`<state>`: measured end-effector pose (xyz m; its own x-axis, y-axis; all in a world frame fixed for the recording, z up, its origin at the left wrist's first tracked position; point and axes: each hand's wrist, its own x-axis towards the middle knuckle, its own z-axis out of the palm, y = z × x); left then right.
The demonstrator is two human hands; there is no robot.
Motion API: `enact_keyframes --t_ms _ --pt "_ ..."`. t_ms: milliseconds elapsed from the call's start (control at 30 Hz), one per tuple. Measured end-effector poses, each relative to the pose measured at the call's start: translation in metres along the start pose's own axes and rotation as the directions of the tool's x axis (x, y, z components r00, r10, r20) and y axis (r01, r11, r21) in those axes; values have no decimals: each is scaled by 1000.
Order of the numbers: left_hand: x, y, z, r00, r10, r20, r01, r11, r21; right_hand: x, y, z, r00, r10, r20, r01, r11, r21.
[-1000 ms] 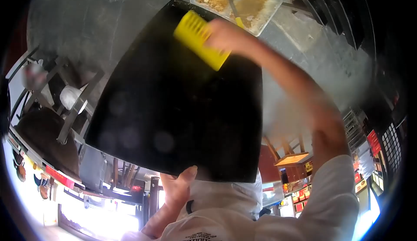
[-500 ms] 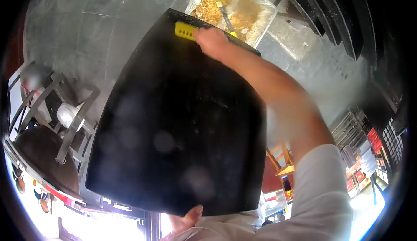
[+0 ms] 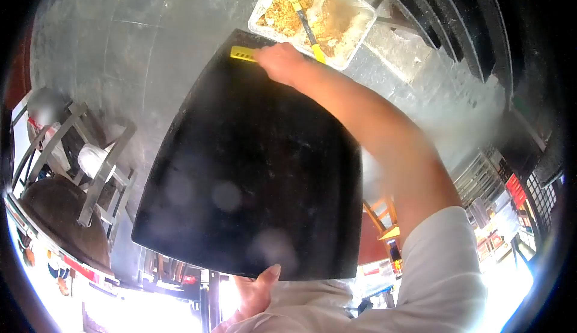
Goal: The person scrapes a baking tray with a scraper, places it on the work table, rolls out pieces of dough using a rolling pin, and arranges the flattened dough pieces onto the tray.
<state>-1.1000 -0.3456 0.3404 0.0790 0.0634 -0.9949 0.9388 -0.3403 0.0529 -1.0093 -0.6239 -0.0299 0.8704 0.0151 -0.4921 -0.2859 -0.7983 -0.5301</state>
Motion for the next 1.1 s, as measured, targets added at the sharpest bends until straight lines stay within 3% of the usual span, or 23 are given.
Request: enact_keyframes --t_ms 33,133,233,367,400,500,600,667,767,833,867,967,1033,1100 --pt "0 -2 -3 1000 2 18 -3 1000 27 8 -1 15 996 -86 -15 84 990 -115" --pt "4 -35 -13 997 67 30 -68 996 58 39 5 41 995 103 5 -100 972 -214" --pt "-7 -38 -6 995 -13 -94 13 1000 -8 43 14 37 978 149 -144 -164 981 -103" --pt "-4 -26 -3 997 -68 27 68 998 19 20 0 11 900 294 -321 -312 950 -4" --pt "-6 -25 -3 997 -58 45 58 998 10 11 0 -1 916 326 -233 -343 939 -36" --pt "-7 -22 -2 999 16 48 -16 1000 -12 -32 14 -18 946 190 -263 -209 977 -44" --pt "-5 -16 -4 996 86 4 -85 995 -52 -86 26 -9 993 14 -114 -30 990 -138" --pt "-5 -16 -11 999 42 3 -42 997 -61 -115 23 0 999 -35 -8 34 991 -128" --pt "-2 -20 -22 998 -43 -49 46 997 63 -117 37 20 998 -14 -66 6 992 -128" --pt "-7 -25 -33 987 -112 -114 133 971 197 -98 61 29 983 178 37 -170 972 -163" --pt "-9 -26 -35 979 -138 -150 174 950 259 -93 69 32 989 141 42 -131 975 -180" --pt "-12 -9 -10 979 -99 -176 98 995 -17 -92 65 24 976 157 -151 -183 966 -182" --pt "-11 -9 -7 995 18 -101 -31 990 -135 -102 47 -7 904 381 -195 -391 920 -14" --pt "-10 -12 -7 993 54 -101 -62 996 -70 -111 59 -16 879 410 -243 -451 880 -151"
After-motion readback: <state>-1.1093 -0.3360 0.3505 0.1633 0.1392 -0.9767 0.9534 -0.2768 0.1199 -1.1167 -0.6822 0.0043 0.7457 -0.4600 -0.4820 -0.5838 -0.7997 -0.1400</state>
